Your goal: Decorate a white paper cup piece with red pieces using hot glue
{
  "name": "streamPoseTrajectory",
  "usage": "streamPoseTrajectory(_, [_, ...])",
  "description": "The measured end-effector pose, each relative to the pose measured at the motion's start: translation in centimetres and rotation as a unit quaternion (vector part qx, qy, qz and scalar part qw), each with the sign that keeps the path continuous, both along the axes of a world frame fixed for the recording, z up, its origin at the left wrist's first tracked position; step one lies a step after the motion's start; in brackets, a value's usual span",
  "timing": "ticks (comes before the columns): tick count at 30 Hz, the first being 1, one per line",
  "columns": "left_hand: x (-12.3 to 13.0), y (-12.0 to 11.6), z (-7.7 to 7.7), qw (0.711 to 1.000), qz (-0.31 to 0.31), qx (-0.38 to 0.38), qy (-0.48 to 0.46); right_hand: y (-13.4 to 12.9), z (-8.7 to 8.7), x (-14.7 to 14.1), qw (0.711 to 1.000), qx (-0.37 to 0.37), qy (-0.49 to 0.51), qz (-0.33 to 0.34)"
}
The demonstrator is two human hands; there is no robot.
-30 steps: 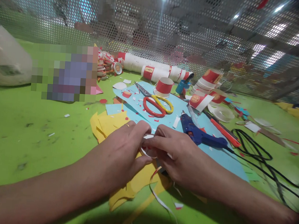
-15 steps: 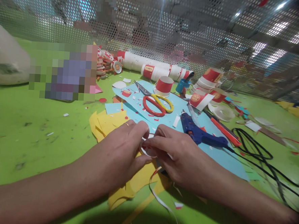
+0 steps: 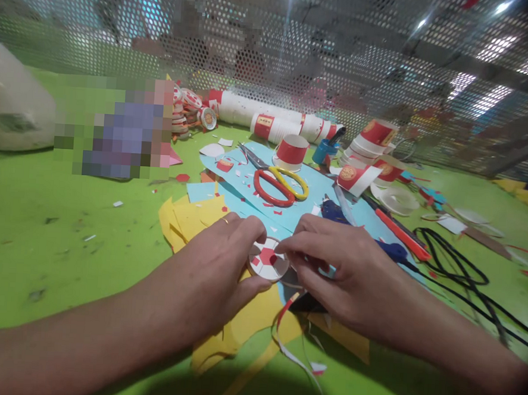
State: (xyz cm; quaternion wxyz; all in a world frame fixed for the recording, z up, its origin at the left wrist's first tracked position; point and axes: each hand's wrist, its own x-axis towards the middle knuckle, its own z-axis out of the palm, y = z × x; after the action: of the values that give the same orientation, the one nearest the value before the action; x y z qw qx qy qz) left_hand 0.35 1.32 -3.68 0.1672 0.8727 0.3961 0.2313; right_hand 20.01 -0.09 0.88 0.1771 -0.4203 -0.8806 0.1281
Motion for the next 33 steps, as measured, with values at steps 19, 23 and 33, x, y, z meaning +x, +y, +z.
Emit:
streamPoseTrajectory(19, [0.3, 0.3, -0.2, 0.999, 0.015, -0.034, -0.024, -1.1, -1.2, -0.1, 0.990, -0.038, -0.136, 0.031])
streamPoseTrajectory(23, [0.3, 0.4, -0.1, 0.999, 0.014, -0.033, -0.016, -1.1, -1.1, -0.1, 0.990, -0.039, -0.129, 0.031])
streamPoseTrajectory(33, [0.5, 0.3, 0.3, 0.998, 0.026, -0.048, -0.016, -1.3, -0.7, -0.3, 0.991, -0.016, -0.126, 0.031])
